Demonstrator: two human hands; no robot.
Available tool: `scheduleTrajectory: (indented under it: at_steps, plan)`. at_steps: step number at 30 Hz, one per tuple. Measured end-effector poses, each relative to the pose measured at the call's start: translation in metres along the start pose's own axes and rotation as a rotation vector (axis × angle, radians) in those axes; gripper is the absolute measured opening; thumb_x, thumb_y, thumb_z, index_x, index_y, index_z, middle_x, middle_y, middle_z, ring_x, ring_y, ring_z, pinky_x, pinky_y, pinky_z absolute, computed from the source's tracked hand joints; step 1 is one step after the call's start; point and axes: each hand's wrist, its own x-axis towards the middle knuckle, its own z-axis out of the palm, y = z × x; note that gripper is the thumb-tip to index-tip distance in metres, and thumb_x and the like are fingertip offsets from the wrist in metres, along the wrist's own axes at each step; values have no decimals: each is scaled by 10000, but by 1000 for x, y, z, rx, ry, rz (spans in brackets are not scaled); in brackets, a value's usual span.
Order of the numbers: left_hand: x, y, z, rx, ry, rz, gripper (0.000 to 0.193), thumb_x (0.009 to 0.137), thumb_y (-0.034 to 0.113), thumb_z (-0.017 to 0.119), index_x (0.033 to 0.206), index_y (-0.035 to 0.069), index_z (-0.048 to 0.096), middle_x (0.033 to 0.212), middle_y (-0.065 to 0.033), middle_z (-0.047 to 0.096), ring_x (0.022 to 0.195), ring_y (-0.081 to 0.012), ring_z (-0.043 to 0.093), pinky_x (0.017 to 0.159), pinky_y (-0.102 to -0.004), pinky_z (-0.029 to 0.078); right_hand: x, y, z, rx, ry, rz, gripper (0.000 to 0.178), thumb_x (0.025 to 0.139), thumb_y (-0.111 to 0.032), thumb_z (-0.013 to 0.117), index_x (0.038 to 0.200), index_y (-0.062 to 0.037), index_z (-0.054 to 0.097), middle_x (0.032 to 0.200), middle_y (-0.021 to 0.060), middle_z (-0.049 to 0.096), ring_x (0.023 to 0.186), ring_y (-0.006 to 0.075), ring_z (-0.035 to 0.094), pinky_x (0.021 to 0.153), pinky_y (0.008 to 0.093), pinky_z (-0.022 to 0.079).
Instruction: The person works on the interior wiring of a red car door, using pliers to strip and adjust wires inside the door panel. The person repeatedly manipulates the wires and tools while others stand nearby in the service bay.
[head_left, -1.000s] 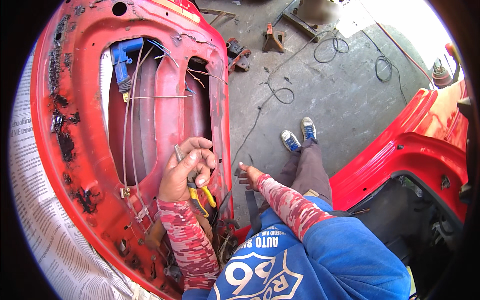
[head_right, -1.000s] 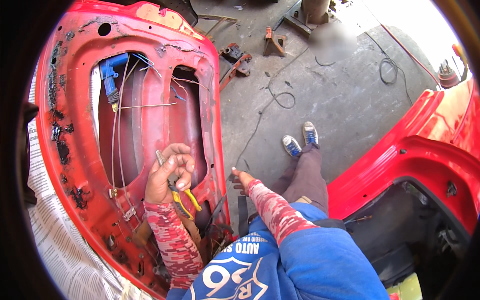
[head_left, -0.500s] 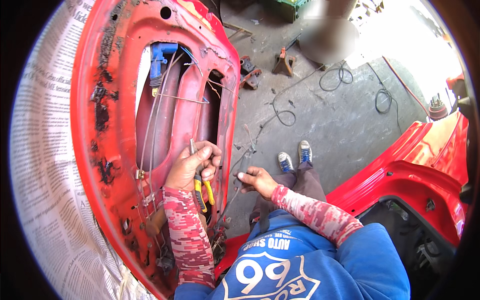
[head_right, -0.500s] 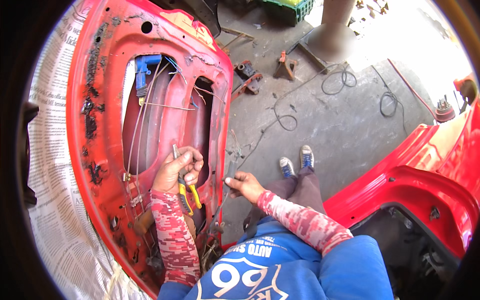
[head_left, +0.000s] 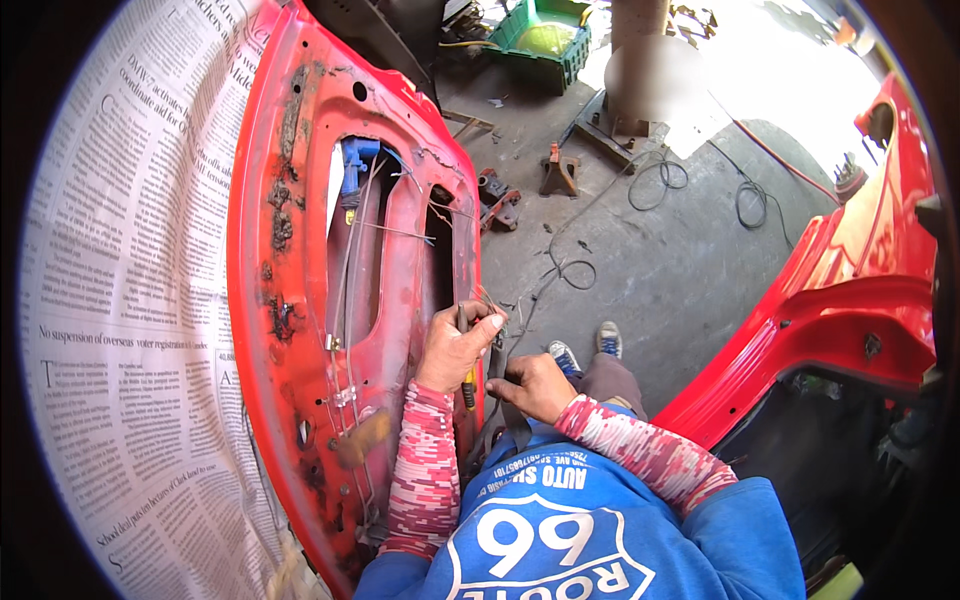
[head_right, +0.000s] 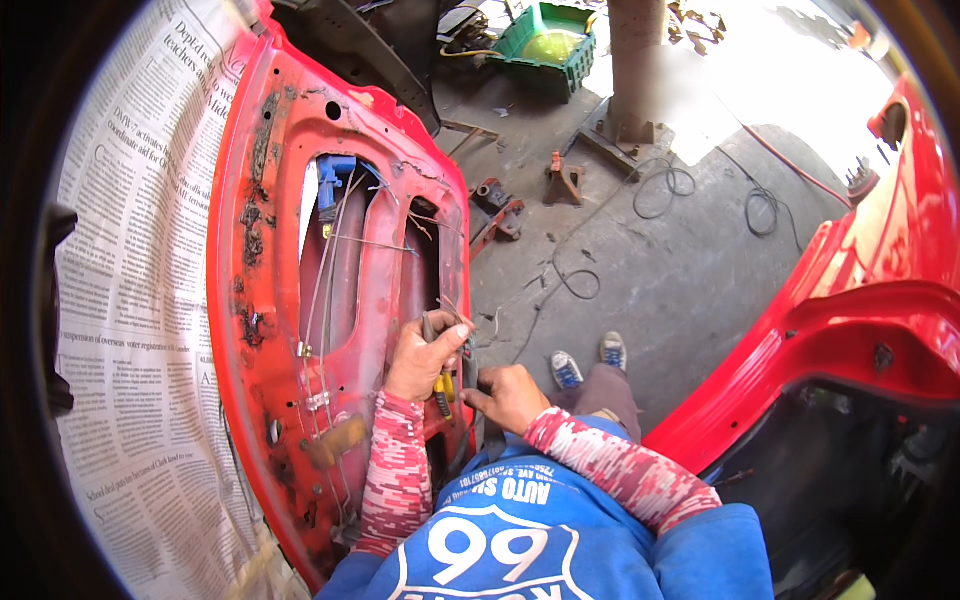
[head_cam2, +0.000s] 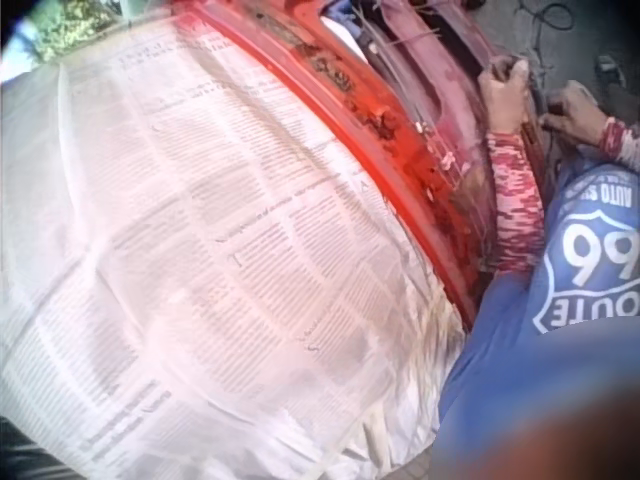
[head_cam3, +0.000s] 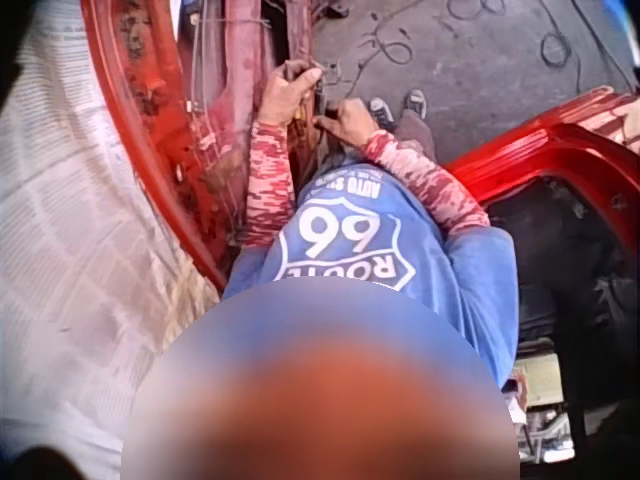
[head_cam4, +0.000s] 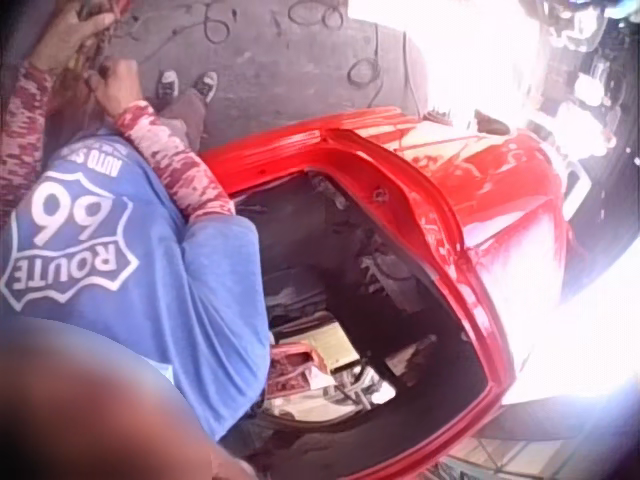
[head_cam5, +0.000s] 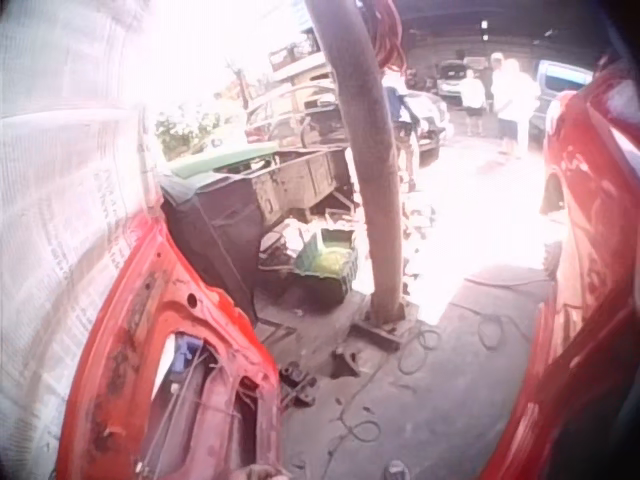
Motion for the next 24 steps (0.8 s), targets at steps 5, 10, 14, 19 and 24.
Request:
scheduleTrajectory:
  at_steps: [5,10,14,19,24]
  plan:
    - [-7,14,3,-47,-115,18,210,901,211,630,888,2,636,790,11,575,595,-39,455,532,-208,372,-13,-21,-59,66,-190,178,379,813,-395,690,818,-18,729,651,167,654,631,278,661,619,381,506]
    - [-5,16,19,71,-101,199,139,846,128,678,828,5,615,733,12,575,605,-43,461,534,-223,378,-10,-37,-85,408,169,82,214,866,-158,695,978,25,688,757,37,661,611,85,584,545,241,477]
    - [-8,15,27,263,37,200,153,796,110,705,741,1,612,629,10,553,572,-41,449,504,-241,364,7,-30,-77,696,75,167,229,896,-187,663,982,26,675,773,47,664,635,96,601,583,240,495]
    - [-8,16,23,337,80,174,152,796,112,690,726,2,613,621,8,557,563,-36,444,493,-245,355,20,-10,-64,1080,-9,294,132,937,-144,602,988,-27,637,844,49,649,713,124,615,644,257,505]
    - [1,13,10,83,84,90,116,830,107,647,783,11,602,681,31,561,622,-30,468,534,-222,379,36,0,-53,1305,-14,315,145,935,-134,604,1032,-27,622,886,53,644,749,140,623,649,260,507]
